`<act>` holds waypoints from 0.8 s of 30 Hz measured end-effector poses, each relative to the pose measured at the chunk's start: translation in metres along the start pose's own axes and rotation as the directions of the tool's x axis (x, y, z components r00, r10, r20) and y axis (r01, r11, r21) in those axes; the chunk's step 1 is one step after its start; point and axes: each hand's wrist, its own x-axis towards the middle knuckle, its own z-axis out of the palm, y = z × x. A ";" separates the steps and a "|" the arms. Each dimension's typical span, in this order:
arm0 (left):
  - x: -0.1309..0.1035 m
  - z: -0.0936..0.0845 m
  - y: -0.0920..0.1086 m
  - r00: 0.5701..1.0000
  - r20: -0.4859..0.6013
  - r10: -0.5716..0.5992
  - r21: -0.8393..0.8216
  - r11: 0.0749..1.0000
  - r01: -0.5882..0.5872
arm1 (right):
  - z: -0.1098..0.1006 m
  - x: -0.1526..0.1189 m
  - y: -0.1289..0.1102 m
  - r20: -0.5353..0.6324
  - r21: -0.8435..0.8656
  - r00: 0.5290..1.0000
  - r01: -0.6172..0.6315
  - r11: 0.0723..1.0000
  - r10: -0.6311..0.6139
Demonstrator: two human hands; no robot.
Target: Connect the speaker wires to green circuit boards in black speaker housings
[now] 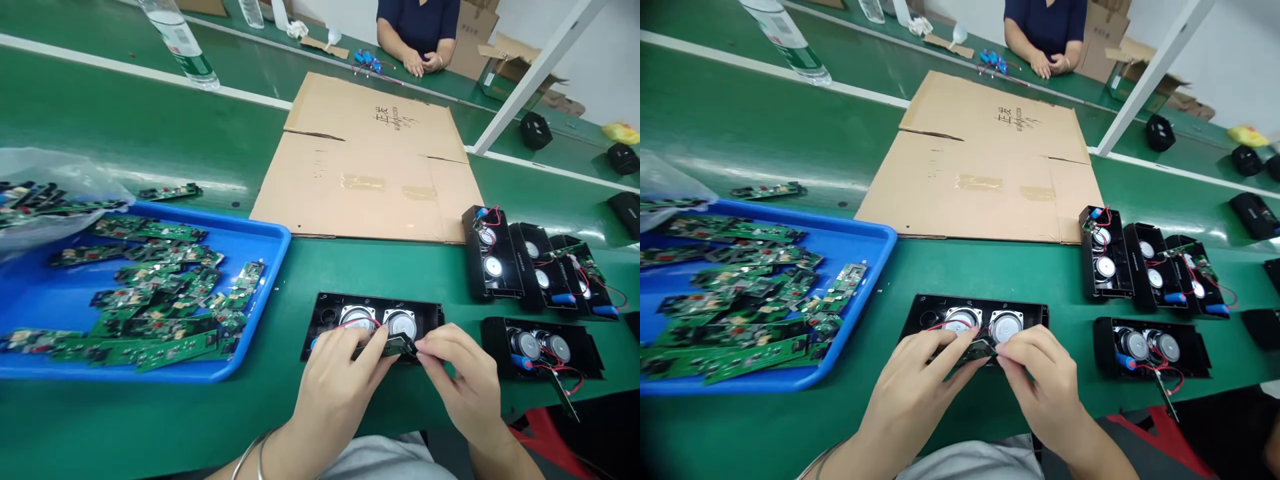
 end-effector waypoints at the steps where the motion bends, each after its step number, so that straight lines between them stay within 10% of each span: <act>1: 0.001 0.000 0.001 1.000 0.005 0.006 0.011 1.000 -0.006 | 0.000 0.001 -0.002 -0.007 -0.032 1.000 0.023 0.999 -0.024; 12: 0.003 0.010 0.005 0.997 0.054 0.054 0.049 0.997 -0.057 | 0.011 0.008 0.004 0.087 -0.367 0.984 0.177 0.913 -0.156; 24: 0.008 0.008 0.003 0.981 0.167 0.097 0.020 0.995 -0.101 | -0.001 0.018 0.016 0.317 -0.156 0.934 0.226 0.962 -0.168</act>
